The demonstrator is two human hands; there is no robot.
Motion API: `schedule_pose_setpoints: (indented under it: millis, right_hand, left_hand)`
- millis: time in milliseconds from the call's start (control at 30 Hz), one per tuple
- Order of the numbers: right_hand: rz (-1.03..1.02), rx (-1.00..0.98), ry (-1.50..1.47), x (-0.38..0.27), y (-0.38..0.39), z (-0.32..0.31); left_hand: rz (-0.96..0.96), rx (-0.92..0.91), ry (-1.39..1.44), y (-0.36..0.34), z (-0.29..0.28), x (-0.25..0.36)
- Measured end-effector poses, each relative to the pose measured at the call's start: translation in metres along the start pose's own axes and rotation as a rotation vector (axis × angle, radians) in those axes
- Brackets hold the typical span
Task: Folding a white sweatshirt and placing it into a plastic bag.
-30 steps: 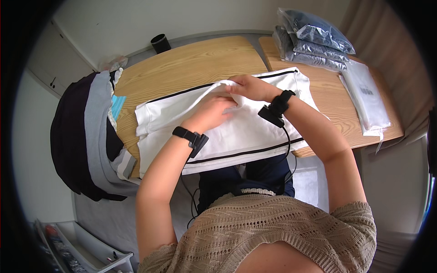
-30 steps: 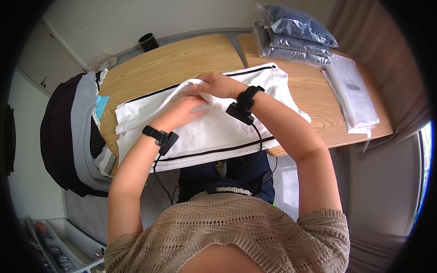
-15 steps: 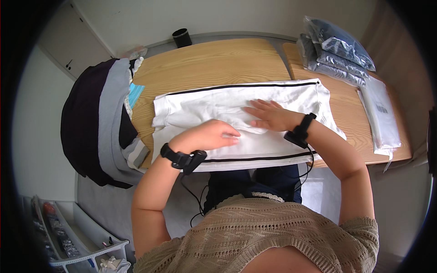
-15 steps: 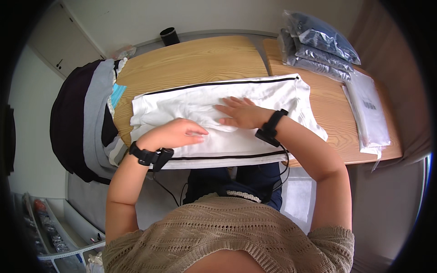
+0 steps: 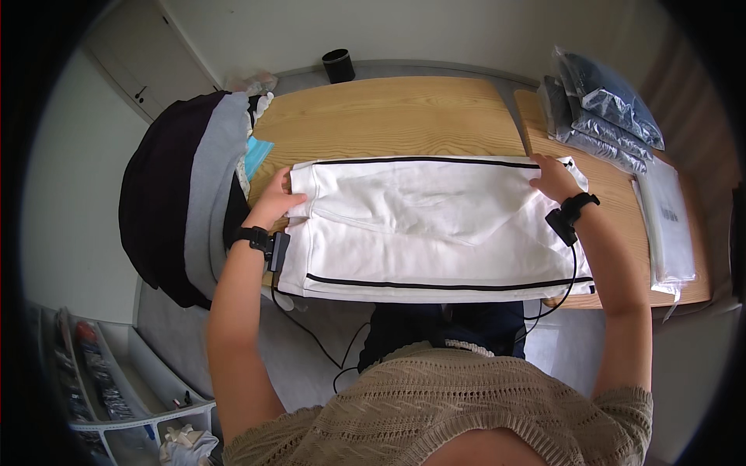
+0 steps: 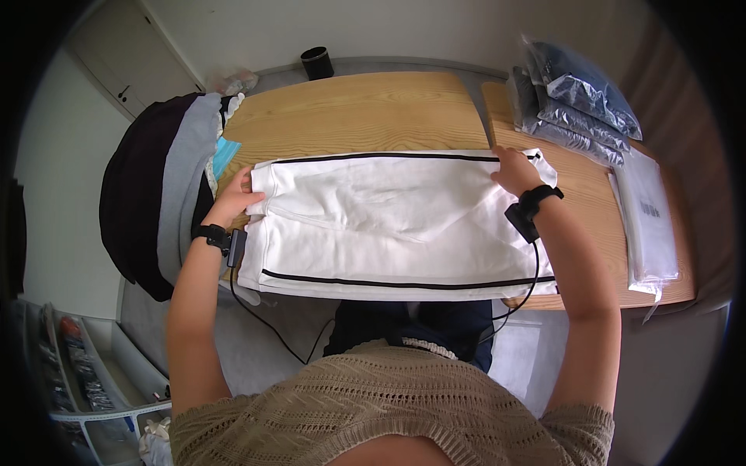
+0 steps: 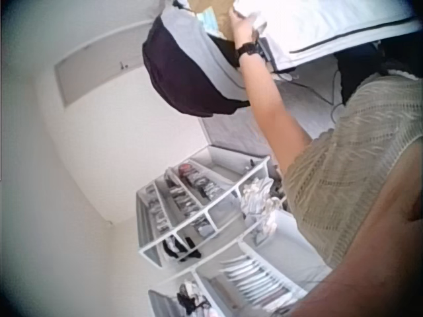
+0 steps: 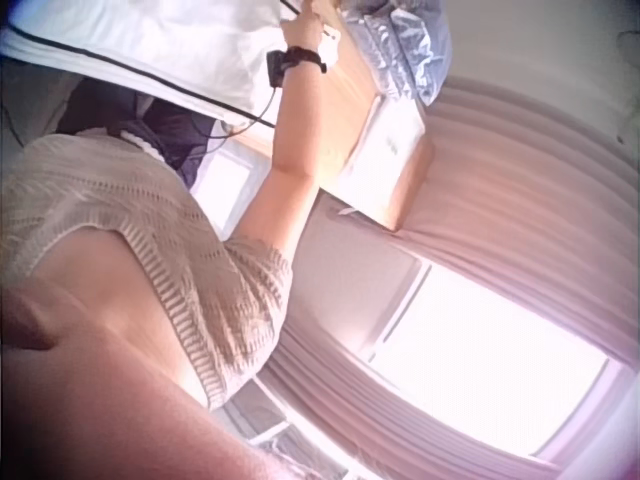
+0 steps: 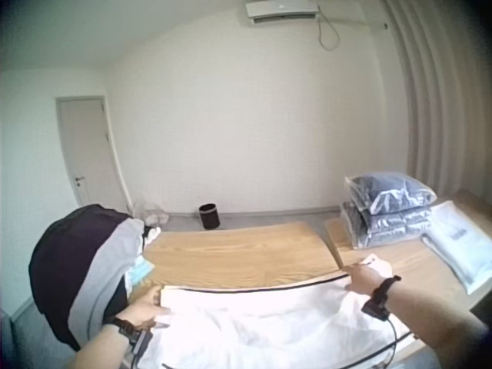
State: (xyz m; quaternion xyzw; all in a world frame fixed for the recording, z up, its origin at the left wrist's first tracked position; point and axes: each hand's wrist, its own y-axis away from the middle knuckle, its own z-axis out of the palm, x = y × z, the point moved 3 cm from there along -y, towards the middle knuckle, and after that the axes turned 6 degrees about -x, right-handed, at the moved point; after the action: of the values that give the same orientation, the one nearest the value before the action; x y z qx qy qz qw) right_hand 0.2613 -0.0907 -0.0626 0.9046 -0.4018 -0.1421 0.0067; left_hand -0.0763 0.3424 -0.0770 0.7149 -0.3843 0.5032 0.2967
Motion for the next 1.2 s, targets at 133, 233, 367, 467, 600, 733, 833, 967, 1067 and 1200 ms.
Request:
schedule_pose_setpoints:
  millis: [133,233,367,467,600,733,833,967,1067,1200]
  right_hand:
    - [-0.002,0.08,-0.151,0.017,-0.006,0.003]
    - [-0.023,0.068,-0.178,0.027,-0.01,0.004]
    - [-0.012,0.056,-0.133,0.022,-0.009,0.002]
    - [-0.039,0.067,-0.094,0.019,-0.009,0.001]
    - [-0.026,0.011,-0.137,0.018,-0.005,-0.002]
    - [-0.099,0.286,0.073,-0.008,0.028,0.003]
    - [-0.38,0.079,-0.174,-0.104,0.069,0.006]
    - [-0.43,-0.077,-0.001,-0.176,0.137,0.053]
    - [-0.389,-0.002,0.132,-0.175,0.146,0.083]
    - [-0.352,0.136,0.142,-0.162,0.151,0.087]
  left_hand:
    - [-0.139,-0.106,-0.092,-0.017,-0.007,0.005]
    - [-0.103,-0.119,-0.271,-0.039,-0.019,-0.007]
    - [-0.055,-0.005,-0.152,-0.058,-0.037,-0.023]
    - [-0.159,0.047,-0.449,-0.06,-0.042,-0.033]
    - [-0.305,0.0,-0.326,-0.033,-0.029,-0.012]
    - [-0.737,-0.102,-0.44,0.014,-0.007,0.025]
    - [-0.635,-0.15,-0.367,0.044,0.004,0.026]
    - [-0.591,-0.126,-0.135,0.05,0.002,0.007]
    - [-0.538,-0.144,0.064,0.047,0.013,0.002]
    - [-0.43,-0.019,0.14,0.055,0.013,-0.031]
